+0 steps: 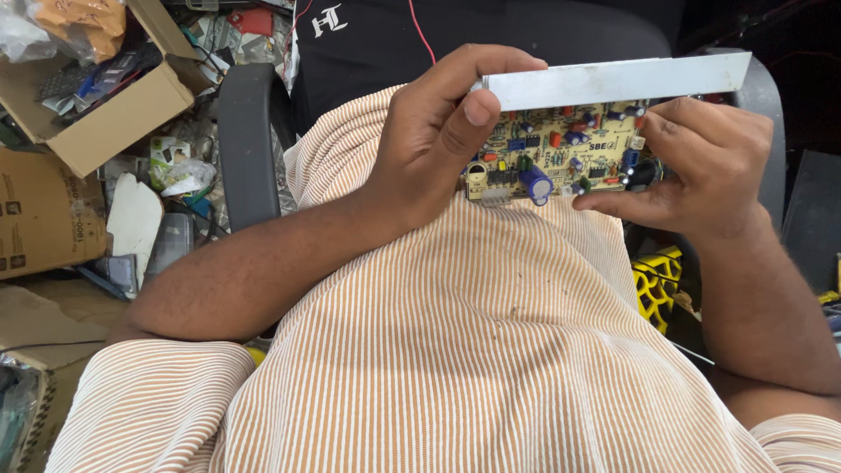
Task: The person sits in a chair holding an audio circuit board mounted in a metal case, turns it over, and touches its components with multimeter probes to test it. They then take a green circuit board and solder components onto it with a soldering iron, working over their lap.
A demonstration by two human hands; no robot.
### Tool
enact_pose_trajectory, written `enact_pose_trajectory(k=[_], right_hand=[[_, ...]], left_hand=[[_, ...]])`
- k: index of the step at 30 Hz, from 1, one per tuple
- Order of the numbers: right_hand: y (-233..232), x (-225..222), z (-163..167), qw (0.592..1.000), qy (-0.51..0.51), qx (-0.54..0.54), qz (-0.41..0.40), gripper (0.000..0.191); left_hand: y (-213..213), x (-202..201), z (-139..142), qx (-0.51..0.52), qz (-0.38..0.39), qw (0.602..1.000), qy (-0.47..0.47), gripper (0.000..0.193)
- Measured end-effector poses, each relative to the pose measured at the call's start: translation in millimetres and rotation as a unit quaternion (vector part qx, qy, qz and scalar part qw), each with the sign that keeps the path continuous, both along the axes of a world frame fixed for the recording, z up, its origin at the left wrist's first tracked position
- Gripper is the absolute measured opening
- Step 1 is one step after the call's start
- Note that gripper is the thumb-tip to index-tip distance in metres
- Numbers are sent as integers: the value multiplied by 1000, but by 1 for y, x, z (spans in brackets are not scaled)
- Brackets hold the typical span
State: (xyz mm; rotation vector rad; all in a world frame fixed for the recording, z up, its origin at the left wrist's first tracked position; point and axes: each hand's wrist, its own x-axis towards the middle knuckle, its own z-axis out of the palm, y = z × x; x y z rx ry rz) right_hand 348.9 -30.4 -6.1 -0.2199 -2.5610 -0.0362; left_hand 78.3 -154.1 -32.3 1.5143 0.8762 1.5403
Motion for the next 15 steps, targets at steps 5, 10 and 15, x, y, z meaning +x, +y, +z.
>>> enact_pose_trajectory(k=[5,10,15], right_hand=[[0,-1,2,1000,4,-4,2,81],[-1,-2,4,1000,-2,-8,-6,81],[-2,-2,6,1000,-3,-17,-8,81]], left_hand=[[0,-1,-1,4,-7,1000,-10,56],[0,0,-1,5,-12,1000,-20,57],[-1,0,-1,3,-9,1000,-23,58]])
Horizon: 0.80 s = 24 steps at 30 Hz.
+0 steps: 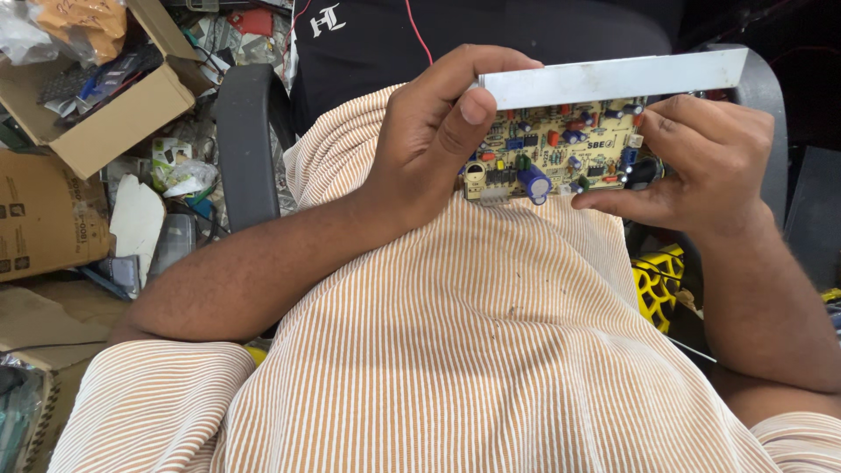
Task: The person sits in a chair holding an audio circuit board mounted in a metal case, turns it over, and touches its components with multimeter probes to test it. They then take a green circuit board and solder components onto it with a soldering iron, working over their lap.
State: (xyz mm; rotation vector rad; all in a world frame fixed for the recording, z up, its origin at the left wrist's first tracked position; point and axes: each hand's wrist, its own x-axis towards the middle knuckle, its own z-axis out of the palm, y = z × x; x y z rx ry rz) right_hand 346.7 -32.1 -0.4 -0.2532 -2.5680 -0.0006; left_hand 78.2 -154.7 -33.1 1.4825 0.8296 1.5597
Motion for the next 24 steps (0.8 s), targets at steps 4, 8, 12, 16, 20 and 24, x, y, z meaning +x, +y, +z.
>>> enact_pose_trajectory(k=[4,8,12,16,20,24], right_hand=[[1,0,0,1000,-1,10,-3,81],[1,0,-2,1000,2,11,-1,79],[0,0,-4,1000,5,-7,-15,77],[1,-1,-9,1000,11,1,3,78],[3,1,-17,1000,10,-2,-9,79],[9,6,-29,1000,4,-1,-3,81]], left_hand=[[1,0,0,2,5,1000,10,58],[4,0,0,1,7,1000,8,59],[4,1,-1,-3,11,1000,-4,59],[1,1,-2,-14,19,1000,-15,57],[-2,1,-7,-40,38,998,-20,55],[-2,5,-12,-35,57,998,-20,55]])
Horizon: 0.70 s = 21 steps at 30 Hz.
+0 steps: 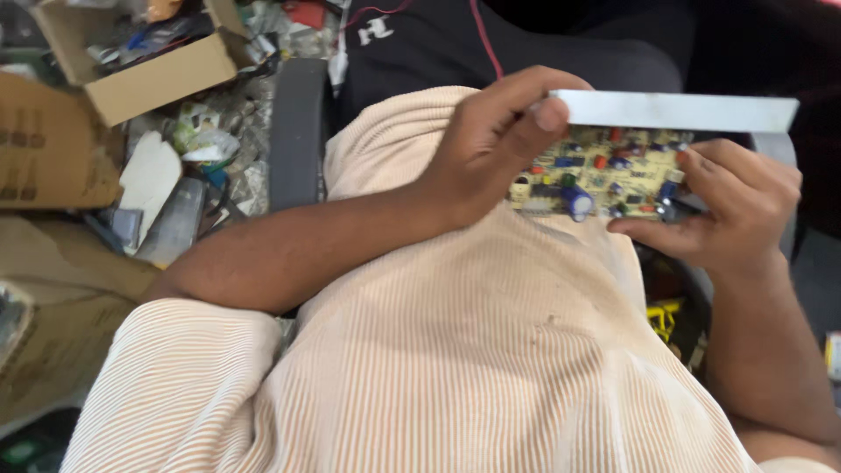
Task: The person sits in a chair holding an audio circuit board mounted in a metal case, turns it over, and touches its components with multimeter probes to test it. They then take a green circuit board and solder components onto it with a soldering iron, working over their lap.
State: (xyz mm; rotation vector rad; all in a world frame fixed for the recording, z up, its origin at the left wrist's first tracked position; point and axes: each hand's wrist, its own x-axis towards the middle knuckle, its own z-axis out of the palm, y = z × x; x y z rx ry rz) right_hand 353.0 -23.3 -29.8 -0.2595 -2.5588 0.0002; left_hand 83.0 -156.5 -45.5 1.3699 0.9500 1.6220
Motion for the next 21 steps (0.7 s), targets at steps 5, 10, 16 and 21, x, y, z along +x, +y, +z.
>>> enact_pose_trajectory(k=[5,10,16,21], right_hand=[[12,4,-14,999,13,-33,37,78],[33,5,-14,995,-4,-53,82,80],[42,-3,-7,996,-7,-2,84,78],[45,-14,-2,993,-11,12,121,79]], left_hand=[[-6,7,0,7,61,998,12,57],[-10,19,3,-1,86,996,-18,57],[-15,28,-4,-16,108,993,-40,51],[-16,31,-10,5,118,992,-44,44]])
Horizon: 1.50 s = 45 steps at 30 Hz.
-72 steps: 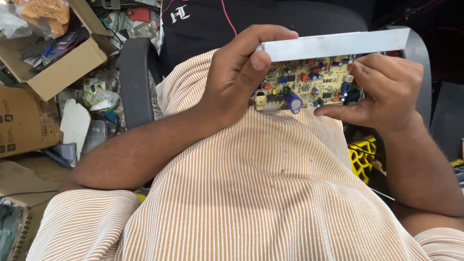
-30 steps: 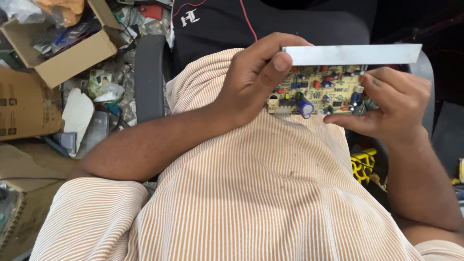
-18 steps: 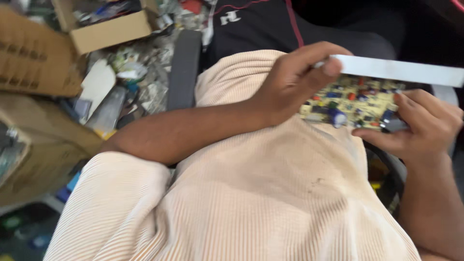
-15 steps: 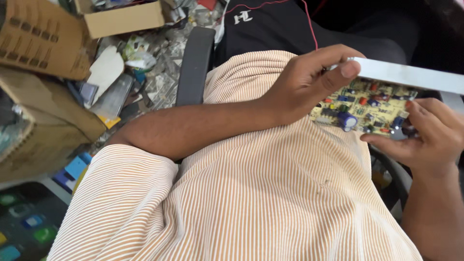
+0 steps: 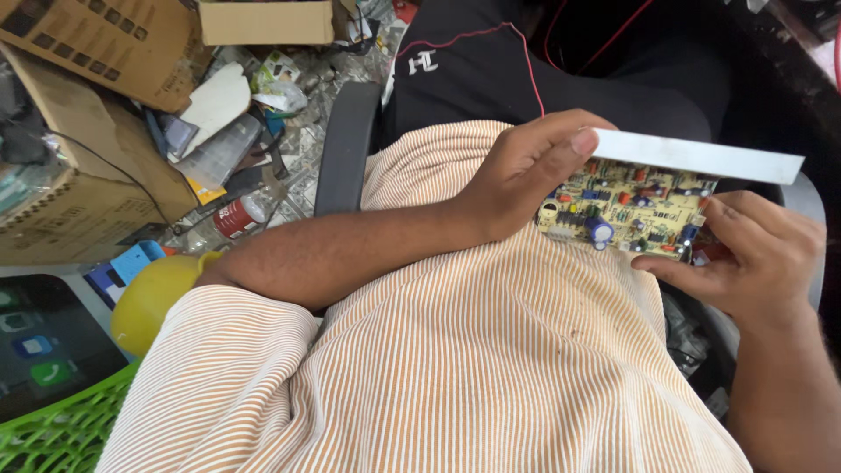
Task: The person sits in a chair holding an audio circuit board mounted in a metal case, turns it over, and touches its components with multimeter probes to test it. They then take a green circuit board and solder components onto it with a soldering iron, working over their lap.
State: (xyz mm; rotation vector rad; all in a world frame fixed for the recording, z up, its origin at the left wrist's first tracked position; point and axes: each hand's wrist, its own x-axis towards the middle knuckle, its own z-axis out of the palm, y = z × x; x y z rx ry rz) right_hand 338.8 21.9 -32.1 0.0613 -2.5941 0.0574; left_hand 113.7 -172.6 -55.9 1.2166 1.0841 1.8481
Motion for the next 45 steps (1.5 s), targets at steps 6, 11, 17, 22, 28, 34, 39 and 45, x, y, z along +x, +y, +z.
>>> enact_pose_trajectory(k=[6,11,17,22,28,34,39,45], right_hand=[[4,9,-1,998,-10,-54,-13,79],[9,20,-7,991,-17,-127,-49,69],[11,10,-7,985,-18,-165,-55,68],[21,7,2,984,-6,-179,-20,66],[39,-8,0,988,-24,-151,10,63],[70,-36,19,987,-21,-151,48,62],[85,-39,49,973,35,-184,132,67],[92,-56,82,948,-22,-243,206,68]], left_hand=[[3,-4,1,-17,-45,996,-76,47],[3,-7,8,-30,-47,994,-97,46],[5,-3,10,-15,-25,996,-81,45],[6,1,11,-14,-29,992,-121,45],[1,8,10,-33,33,994,-95,46],[1,16,11,-20,82,987,-136,47],[3,29,10,-35,129,962,-237,50],[25,-66,-13,-35,400,884,-239,27]])
